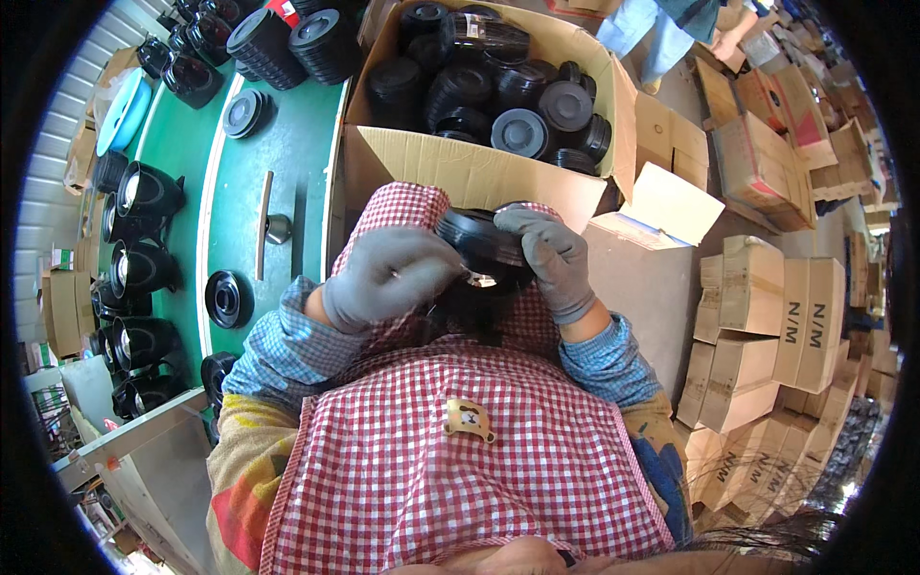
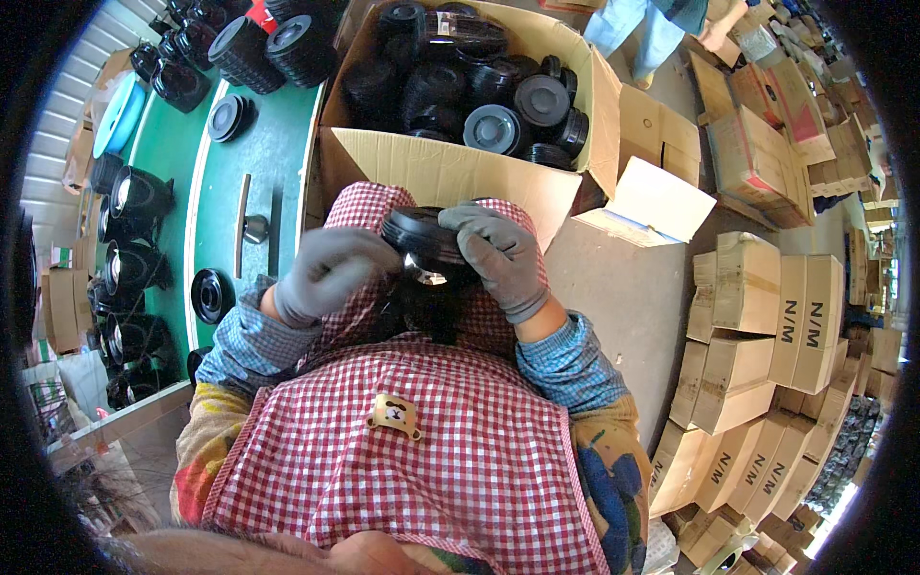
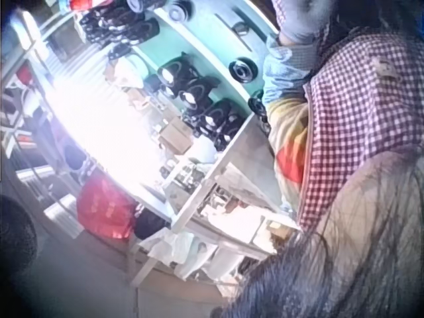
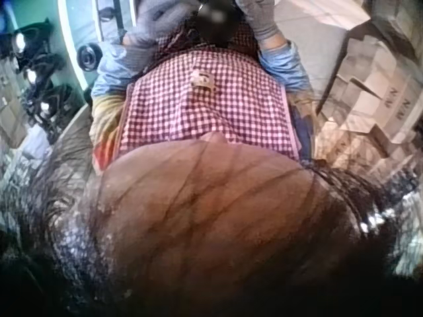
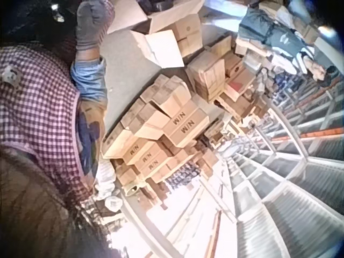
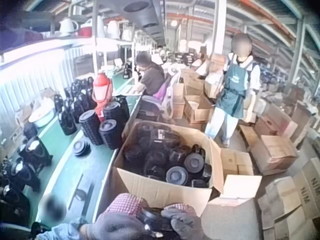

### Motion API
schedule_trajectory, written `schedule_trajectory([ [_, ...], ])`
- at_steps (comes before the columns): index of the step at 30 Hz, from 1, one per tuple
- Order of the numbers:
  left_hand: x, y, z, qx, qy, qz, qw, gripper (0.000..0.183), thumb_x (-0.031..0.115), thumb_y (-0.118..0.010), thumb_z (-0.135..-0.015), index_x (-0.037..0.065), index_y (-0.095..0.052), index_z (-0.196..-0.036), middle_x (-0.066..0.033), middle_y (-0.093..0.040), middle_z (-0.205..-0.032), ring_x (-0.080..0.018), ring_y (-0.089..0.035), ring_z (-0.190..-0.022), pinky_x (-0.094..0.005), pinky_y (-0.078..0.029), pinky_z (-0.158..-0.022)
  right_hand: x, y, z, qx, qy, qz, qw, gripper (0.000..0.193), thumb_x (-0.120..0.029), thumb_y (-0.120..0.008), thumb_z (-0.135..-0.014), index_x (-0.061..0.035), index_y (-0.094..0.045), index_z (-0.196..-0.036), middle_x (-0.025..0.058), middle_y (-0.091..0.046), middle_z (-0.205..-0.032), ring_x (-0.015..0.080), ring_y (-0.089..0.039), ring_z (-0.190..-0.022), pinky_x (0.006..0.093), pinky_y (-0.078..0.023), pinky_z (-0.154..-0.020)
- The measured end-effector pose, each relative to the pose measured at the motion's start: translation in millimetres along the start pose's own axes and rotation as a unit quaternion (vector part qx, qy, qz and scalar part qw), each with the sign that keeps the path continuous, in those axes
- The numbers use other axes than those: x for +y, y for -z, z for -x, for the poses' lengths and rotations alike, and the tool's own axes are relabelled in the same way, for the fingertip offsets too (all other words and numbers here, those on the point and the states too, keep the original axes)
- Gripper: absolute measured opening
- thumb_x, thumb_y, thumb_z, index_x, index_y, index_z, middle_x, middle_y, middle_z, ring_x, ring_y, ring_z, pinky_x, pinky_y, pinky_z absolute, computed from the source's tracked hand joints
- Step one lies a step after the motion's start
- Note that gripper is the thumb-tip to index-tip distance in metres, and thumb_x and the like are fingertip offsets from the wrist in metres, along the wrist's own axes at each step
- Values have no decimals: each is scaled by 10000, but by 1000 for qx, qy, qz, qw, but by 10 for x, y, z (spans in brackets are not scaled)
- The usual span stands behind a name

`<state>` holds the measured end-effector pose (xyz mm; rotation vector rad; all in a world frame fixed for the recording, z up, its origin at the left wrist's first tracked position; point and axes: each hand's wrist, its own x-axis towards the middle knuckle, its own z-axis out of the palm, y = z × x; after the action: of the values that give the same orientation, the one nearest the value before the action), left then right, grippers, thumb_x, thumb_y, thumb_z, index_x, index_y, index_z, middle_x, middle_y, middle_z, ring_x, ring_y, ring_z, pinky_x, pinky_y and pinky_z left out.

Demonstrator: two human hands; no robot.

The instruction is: The person repeatedly picks up black plastic components from a cardboard box, places them on a green workbench, and uses a metal tool to press or adjust a central part of each component. The person then returns the components to the box and repeats the process.

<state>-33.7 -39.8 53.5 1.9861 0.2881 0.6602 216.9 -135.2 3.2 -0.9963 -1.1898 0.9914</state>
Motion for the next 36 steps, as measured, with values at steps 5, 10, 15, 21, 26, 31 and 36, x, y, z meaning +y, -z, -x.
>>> schedule_trajectory([
  [5,-530,-196,-154,149,63,204,965,400,240,-386,-1116,-34,-642,-1255,-185,-620,-1321,-289,-575,-1253,-389,-422,-1114,145,11,-70,-33,45,-11,998,225,-254,-709,-934,-33,-754,-930,111,-748,-1089,257,-653,-1144,457,-323,-1173],
  [10,-828,-258,-187,33,10,196,980,497,300,-310,-1124,-31,-674,-1191,-207,-606,-1353,-334,-557,-1289,-438,-376,-1144,146,40,-151,-67,82,82,991,194,-240,-696,-934,-66,-766,-884,102,-754,-1061,260,-654,-1165,482,-259,-1215],
  [15,-981,-288,-200,47,-53,112,991,498,267,-310,-1109,-39,-702,-1128,-222,-645,-1289,-377,-582,-1262,-463,-378,-1143,201,64,-171,-75,97,124,985,152,-173,-701,-917,-99,-727,-787,84,-761,-1041,258,-659,-1169,478,-234,-1230],
  [21,-1038,-297,-239,55,-112,29,992,468,243,-347,-1093,-57,-706,-1098,-246,-658,-1237,-395,-612,-1215,-463,-449,-1085,245,70,-226,-95,102,149,979,129,-55,-722,-835,-97,-665,-727,72,-756,-978,248,-671,-1102,481,-264,-1219],
  [26,-1019,-304,-205,55,-120,20,991,298,129,-468,-1038,-49,-703,-1078,-220,-685,-1151,-380,-644,-1143,-442,-497,-1037,306,110,-235,-129,72,110,983,120,-28,-721,-811,-65,-646,-724,77,-739,-962,250,-665,-1056,477,-325,-1183],
  [31,-1024,-229,-144,-11,-47,64,997,423,255,-411,-1084,-59,-675,-1186,-255,-623,-1306,-390,-565,-1290,-469,-410,-1125,396,173,-241,-171,54,101,979,134,-138,-650,-934,-44,-720,-868,137,-708,-1135,256,-639,-1132,473,-354,-1160],
  [36,-650,-117,-153,38,-36,48,997,683,523,-384,-1055,-23,-486,-1453,-275,-457,-1489,-440,-394,-1425,-505,-277,-1194,289,184,-367,-95,2,58,994,447,-360,-474,-1064,-3,-671,-1246,180,-636,-1325,298,-586,-1265,430,-371,-1153],
])
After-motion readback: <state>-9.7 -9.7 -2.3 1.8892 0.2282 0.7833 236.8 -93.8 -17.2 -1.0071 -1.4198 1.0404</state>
